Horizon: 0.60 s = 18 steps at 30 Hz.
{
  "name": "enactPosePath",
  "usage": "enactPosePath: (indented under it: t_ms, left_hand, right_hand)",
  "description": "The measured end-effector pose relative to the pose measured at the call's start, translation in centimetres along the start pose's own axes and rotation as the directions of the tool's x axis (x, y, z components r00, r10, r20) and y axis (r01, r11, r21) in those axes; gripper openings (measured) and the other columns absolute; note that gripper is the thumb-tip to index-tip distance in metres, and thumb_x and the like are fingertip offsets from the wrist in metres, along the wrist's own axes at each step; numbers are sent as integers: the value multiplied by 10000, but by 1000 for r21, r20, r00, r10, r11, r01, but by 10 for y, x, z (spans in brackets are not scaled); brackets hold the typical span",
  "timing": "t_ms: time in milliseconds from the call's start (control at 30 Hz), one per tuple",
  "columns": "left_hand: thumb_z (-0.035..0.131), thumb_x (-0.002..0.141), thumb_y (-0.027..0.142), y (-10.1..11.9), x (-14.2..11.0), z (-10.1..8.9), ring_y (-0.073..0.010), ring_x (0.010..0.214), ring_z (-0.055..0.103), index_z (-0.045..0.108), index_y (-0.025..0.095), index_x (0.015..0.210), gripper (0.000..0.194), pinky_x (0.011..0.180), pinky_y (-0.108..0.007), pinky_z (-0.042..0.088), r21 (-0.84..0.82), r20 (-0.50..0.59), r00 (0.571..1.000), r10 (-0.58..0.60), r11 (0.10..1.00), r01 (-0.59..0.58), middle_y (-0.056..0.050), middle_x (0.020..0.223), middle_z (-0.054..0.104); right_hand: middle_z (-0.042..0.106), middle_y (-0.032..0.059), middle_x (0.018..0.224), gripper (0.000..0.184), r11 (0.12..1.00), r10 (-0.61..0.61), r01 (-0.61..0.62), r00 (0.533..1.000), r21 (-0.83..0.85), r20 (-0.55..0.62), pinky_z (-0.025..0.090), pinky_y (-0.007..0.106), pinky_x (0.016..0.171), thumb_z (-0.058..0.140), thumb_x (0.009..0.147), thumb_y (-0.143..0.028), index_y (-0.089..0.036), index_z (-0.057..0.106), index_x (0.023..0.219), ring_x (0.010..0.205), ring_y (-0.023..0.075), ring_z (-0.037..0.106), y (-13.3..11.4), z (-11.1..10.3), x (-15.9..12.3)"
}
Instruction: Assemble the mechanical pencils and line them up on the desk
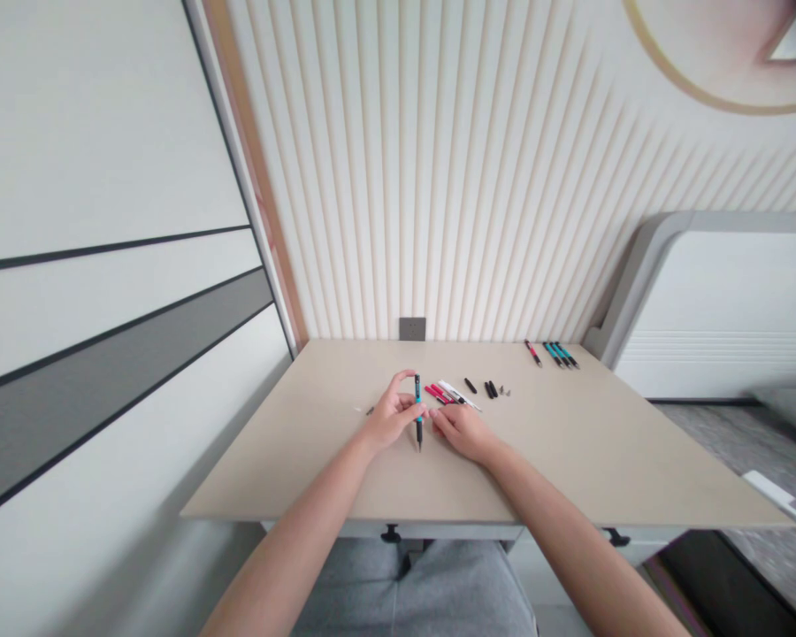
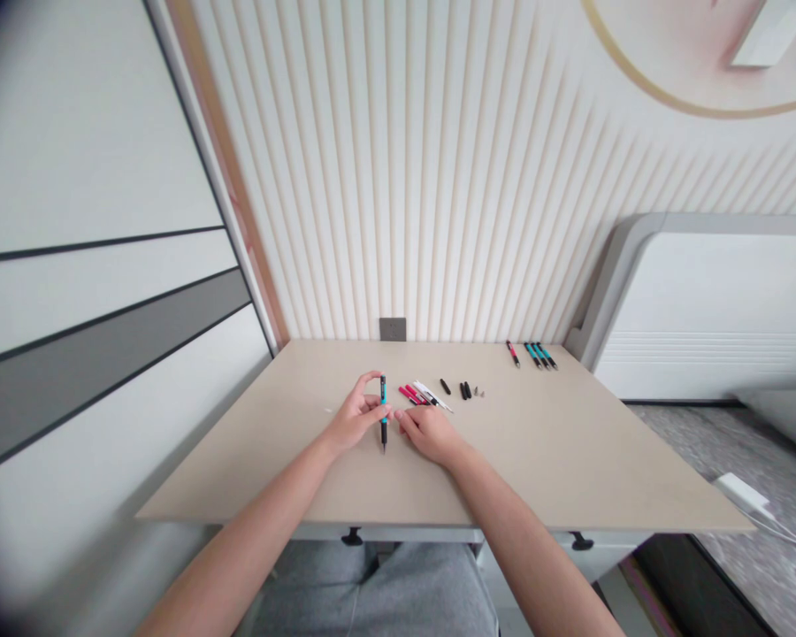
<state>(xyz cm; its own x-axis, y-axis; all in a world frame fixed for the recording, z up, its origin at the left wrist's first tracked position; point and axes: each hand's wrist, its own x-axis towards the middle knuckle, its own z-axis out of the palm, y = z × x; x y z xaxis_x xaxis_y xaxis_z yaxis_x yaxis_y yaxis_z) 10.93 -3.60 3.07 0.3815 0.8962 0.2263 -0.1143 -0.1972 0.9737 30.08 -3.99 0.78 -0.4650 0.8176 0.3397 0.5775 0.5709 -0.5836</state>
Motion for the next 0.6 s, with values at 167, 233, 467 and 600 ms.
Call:
enactPosePath:
  t_ms: [167, 233, 467, 600]
  left_hand:
    - [690, 797, 340, -2, 0, 0, -133, 652, 630, 256, 196, 1375, 737, 694, -270, 489, -28, 14, 1000, 11, 1000, -10, 3, 732, 669]
    - [693, 795, 332, -2, 1, -1, -135, 659, 631, 274, 192, 1352, 711, 701, -273, 489, -31, 1, 1000, 13, 999, -13, 4, 727, 667]
    - [688, 805, 339, -4, 2, -2, -145, 686, 645, 282, 199, 1357, 700, 721, -276, 487, -22, -57, 998, 34, 999, -35, -6, 743, 684]
    - [680, 816, 336, -6, 3, -2, -151, 716, 659, 239, 210, 1406, 748, 737, -283, 496, -31, -86, 995, 54, 998, -57, -10, 765, 690]
  right_hand:
    - [628, 19, 619, 512, 1000, 1, 0, 1000, 6, -4, 407, 278, 634, 323, 996, -424, -196, 604, 633, 589, 138, 557, 1, 1, 0]
    - [627, 16, 615, 511, 1000, -2, 2, 1000, 8, 0, 410, 278, 643, 322, 996, -422, -196, 604, 635, 594, 138, 560, 1, 0, 0]
    - [636, 23, 654, 470, 999, -21, 21, 1000, 28, -19, 419, 281, 658, 331, 994, -414, -194, 636, 712, 637, 146, 578, 0, 0, -1]
    - [628, 20, 653, 436, 999, -36, 36, 999, 26, -10, 410, 276, 648, 347, 991, -399, -193, 639, 740, 626, 142, 563, -1, 0, -1]
